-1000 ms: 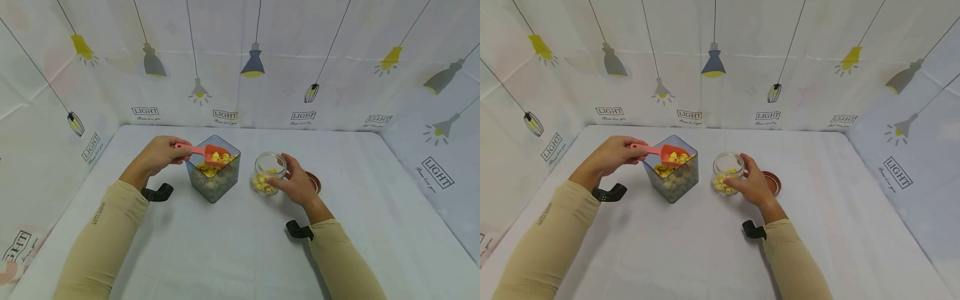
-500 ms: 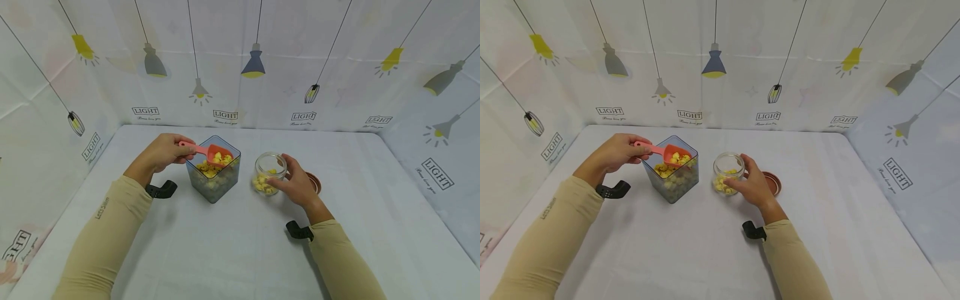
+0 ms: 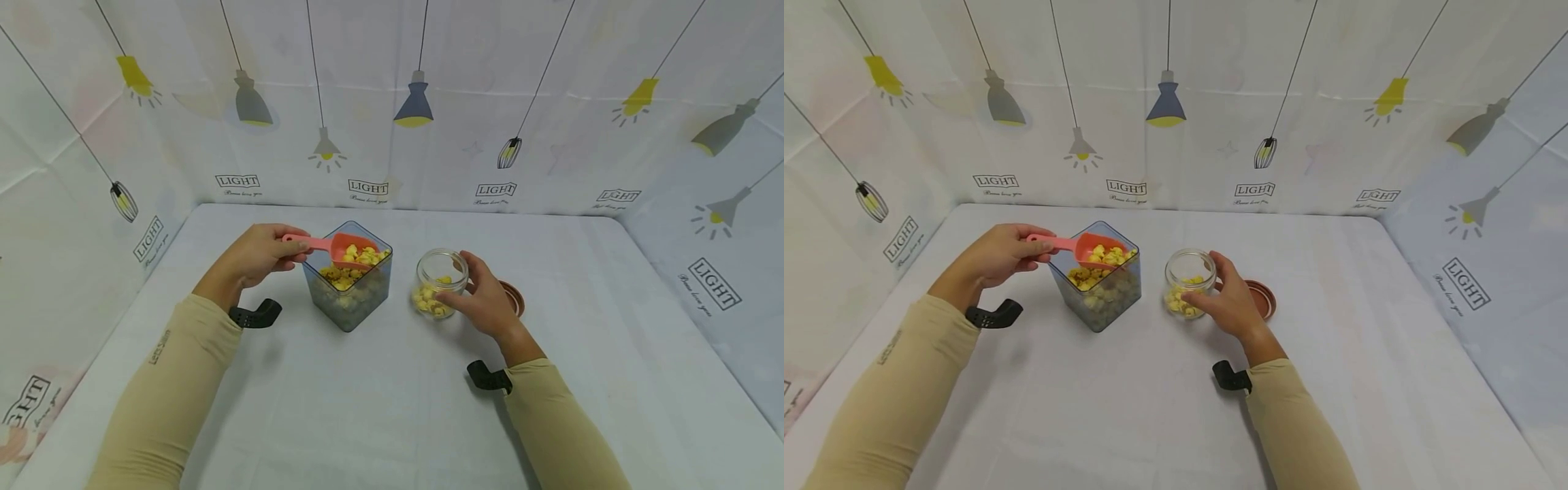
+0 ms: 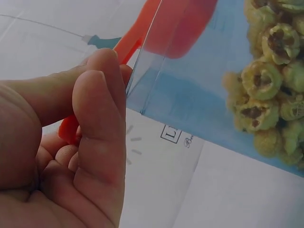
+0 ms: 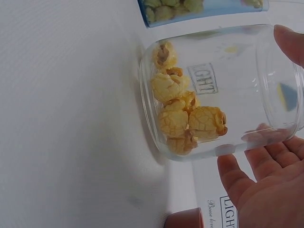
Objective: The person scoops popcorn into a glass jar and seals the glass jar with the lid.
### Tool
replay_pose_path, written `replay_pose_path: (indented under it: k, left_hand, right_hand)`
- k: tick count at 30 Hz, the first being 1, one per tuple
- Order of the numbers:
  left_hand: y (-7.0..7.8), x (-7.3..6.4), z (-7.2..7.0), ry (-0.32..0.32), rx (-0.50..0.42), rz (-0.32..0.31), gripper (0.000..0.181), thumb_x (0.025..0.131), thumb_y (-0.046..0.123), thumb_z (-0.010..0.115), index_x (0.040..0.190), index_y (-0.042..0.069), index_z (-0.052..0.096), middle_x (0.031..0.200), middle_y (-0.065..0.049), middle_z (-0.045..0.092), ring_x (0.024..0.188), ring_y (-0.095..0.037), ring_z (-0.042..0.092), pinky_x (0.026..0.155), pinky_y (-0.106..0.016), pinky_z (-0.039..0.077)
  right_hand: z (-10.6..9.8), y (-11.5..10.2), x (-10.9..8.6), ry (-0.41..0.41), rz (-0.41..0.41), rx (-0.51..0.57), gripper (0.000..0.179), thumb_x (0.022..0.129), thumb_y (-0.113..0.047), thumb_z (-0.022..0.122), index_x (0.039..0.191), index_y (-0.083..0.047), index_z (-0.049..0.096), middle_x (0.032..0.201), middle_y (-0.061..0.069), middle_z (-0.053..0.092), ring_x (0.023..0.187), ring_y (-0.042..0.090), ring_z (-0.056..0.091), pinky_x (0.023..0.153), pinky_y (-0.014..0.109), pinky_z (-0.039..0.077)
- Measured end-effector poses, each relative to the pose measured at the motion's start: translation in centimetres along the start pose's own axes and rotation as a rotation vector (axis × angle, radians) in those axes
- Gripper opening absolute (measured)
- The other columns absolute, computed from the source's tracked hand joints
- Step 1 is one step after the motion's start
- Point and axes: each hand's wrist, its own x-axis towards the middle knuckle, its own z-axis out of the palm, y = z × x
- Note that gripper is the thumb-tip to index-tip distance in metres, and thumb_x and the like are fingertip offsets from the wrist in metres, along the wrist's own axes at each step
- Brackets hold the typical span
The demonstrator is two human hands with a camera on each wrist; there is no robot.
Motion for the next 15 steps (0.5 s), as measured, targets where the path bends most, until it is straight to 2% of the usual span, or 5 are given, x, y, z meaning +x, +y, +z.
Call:
replay_pose_path:
  k: [10, 15]
  left_hand:
    - [-0.43, -0.45, -0.58, 0.023, -0.015, -0.005, 0.046, 0.101, 0.017, 0.062, 0.138, -0.007, 0.049, 0.095, -0.005, 0.067, 0.077, -0.007, 0.061, 0.071, -0.018, 0.052]
    - [-0.50, -0.59, -0.81, 0.028, -0.031, 0.009, 0.046, 0.102, 0.017, 0.060, 0.139, -0.008, 0.047, 0.093, -0.001, 0.066, 0.079, -0.006, 0.062, 0.072, -0.017, 0.052]
  right_hand:
    - [0.03, -0.12, 0.02, -0.001, -0.003, 0.004, 0.097, 0.084, -0.029, 0.083, 0.157, -0.003, 0.023, 0.157, 0.015, 0.033, 0.145, 0.030, 0.030, 0.114, 0.046, 0.031]
    - [0.03, -0.09, 0.09, -0.003, -0.008, 0.003, 0.097, 0.084, -0.028, 0.083, 0.157, -0.002, 0.023, 0.157, 0.016, 0.032, 0.145, 0.030, 0.030, 0.114, 0.047, 0.032]
